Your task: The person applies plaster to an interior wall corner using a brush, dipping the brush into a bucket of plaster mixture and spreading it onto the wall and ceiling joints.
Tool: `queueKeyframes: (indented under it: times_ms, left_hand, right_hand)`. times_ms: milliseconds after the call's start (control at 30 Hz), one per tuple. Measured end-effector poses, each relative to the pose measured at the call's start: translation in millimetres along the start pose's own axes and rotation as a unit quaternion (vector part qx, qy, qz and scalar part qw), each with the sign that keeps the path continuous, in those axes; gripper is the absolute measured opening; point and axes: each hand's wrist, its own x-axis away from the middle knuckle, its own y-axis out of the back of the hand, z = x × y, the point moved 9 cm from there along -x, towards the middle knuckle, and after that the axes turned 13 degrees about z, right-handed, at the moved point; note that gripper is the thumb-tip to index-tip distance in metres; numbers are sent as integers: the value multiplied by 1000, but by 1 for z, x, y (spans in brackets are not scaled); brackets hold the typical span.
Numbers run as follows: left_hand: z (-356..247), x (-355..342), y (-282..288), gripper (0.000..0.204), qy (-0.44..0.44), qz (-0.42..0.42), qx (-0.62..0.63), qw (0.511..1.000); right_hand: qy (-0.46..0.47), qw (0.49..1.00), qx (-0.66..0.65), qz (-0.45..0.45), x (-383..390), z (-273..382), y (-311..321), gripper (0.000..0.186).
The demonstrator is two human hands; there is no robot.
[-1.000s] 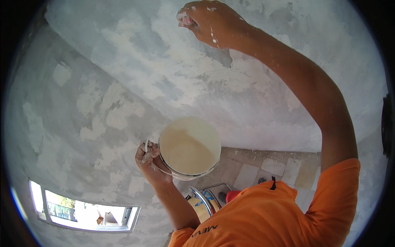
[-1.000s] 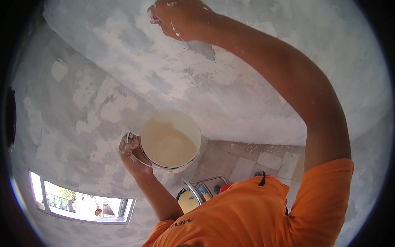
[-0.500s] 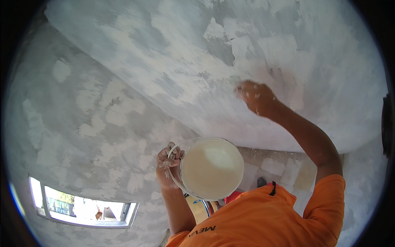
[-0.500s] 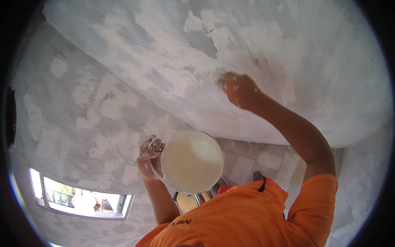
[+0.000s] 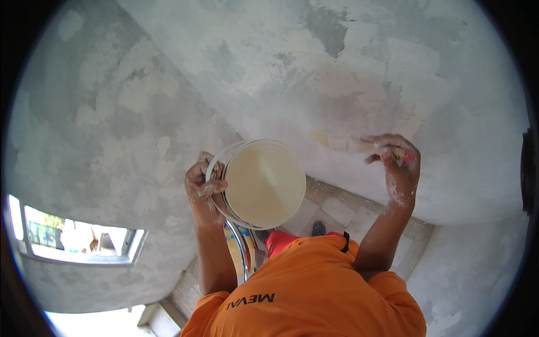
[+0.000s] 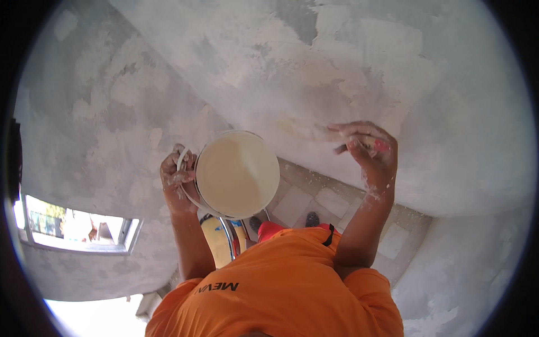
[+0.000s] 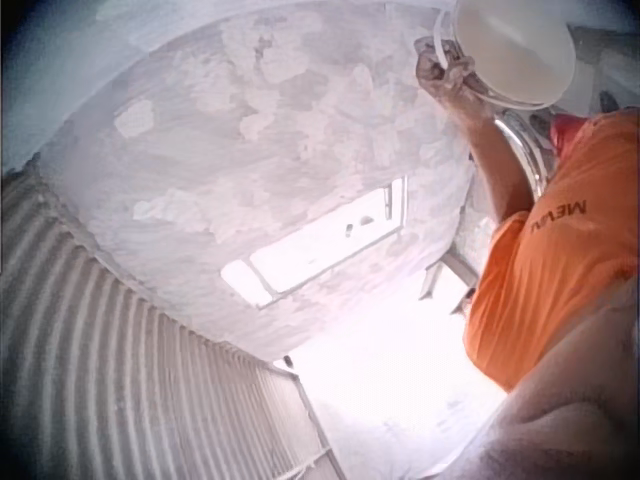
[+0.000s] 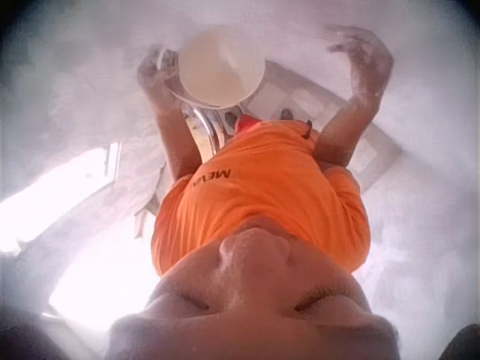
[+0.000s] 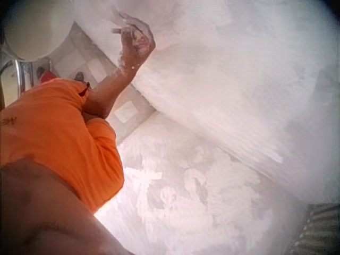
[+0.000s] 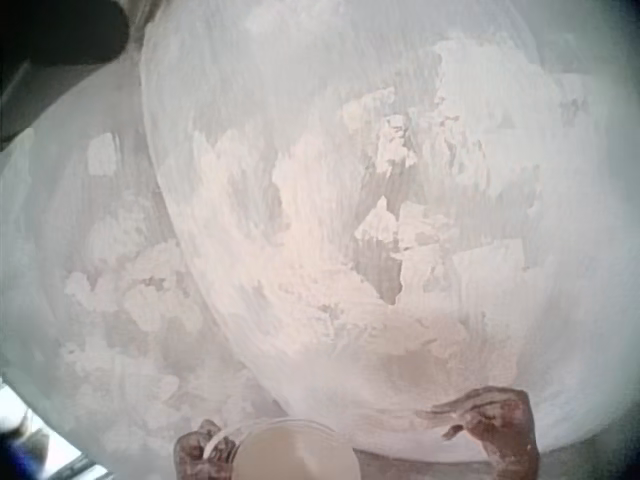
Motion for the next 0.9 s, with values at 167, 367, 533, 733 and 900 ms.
queueKeyframes:
  times_ms: [167, 367, 533, 733, 900]
  left_hand:
    - [4, -3, 2, 20, 16, -15, -24, 999]
    - [16, 4, 24, 19, 4, -90, -12, 996]
    - [16, 10, 34, 19, 2, -115, -44, 992]
    - [11, 20, 34, 21, -39, -194, -76, 977]
    - [3, 27, 26, 25, -38, -201, -155, 967]
  right_hand:
    - [-50, 985, 25, 162, -12, -19, -58, 15]
    - [-36, 928, 118, 352, -25, -62, -136, 19]
    - [1, 871, 182, 456, -24, -123, -187, 29]
    - [45, 860, 219, 458, -15, -145, -220, 26]
    - [44, 906, 99, 409, -22, -165, -214, 27]
